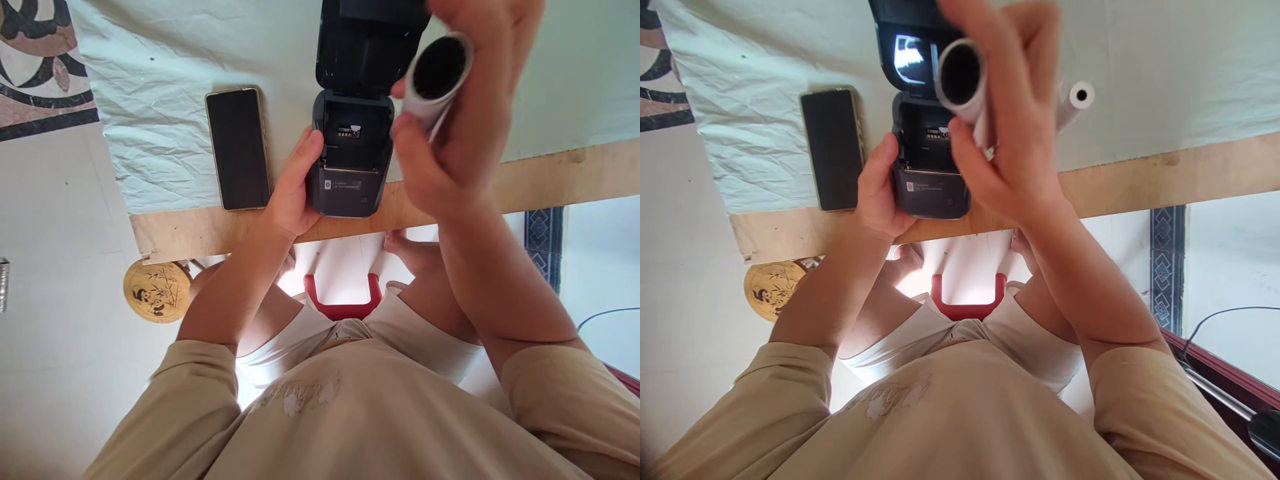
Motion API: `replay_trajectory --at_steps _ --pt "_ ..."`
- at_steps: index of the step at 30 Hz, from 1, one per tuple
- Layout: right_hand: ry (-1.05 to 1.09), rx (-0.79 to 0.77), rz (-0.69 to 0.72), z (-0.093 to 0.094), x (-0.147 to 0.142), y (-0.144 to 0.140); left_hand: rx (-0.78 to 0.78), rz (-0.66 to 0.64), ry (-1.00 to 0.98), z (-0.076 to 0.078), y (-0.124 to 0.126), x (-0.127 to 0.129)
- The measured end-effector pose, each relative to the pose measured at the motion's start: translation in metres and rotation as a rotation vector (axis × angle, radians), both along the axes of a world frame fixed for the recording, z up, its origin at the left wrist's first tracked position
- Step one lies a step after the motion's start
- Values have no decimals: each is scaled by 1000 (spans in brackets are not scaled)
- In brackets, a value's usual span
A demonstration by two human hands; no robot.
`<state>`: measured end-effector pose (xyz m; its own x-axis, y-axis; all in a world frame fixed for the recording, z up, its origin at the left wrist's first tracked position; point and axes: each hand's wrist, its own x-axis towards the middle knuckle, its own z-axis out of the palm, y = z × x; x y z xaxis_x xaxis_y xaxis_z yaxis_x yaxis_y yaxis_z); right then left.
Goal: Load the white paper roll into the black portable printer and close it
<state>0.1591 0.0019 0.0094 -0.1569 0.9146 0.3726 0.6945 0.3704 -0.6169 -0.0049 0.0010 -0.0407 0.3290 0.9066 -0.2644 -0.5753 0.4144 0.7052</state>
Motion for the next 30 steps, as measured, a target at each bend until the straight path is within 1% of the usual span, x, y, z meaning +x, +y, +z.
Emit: replay_trajectory --at_steps 2,3,5,8,13,15,17,19,21,25,26,28,30 --pt "-112 186 106 2 -3 0 -1 7 6 1 -1 0" --pt "-162 226 139 2 -4 0 -3 10 8 1 -1 0" --pt "-231 192 141 1 -6 1 -4 1 -3 2 -2 0" --pt "-267 134 73 -1 -6 3 -7 -27 -32 4 -3 0" --pt "-277 36 110 -6 -6 5 1 -10 -36 2 -2 -1" --pt "-303 54 72 -8 -6 5 -9 -11 -15 1 -2 0" --pt "-329 119 14 -8 -6 3 -7 -6 -13 2 -2 0" --pt "-312 205 -6 -9 -7 1 11 5 -36 4 -2 0" --pt "-272 241 44 -11 -8 -2 34 22 -58 5 -2 0" --pt "-210 152 222 -21 -10 -5 57 13 -64 4 -2 -4" --pt "-186 160 249 -24 -10 -5 71 10 -59 3 -2 -4" --pt "-106 233 285 -28 -10 -4 100 8 -32 1 -2 -5" --pt "-12 305 279 -31 -7 -3 116 6 3 0 -2 -5"
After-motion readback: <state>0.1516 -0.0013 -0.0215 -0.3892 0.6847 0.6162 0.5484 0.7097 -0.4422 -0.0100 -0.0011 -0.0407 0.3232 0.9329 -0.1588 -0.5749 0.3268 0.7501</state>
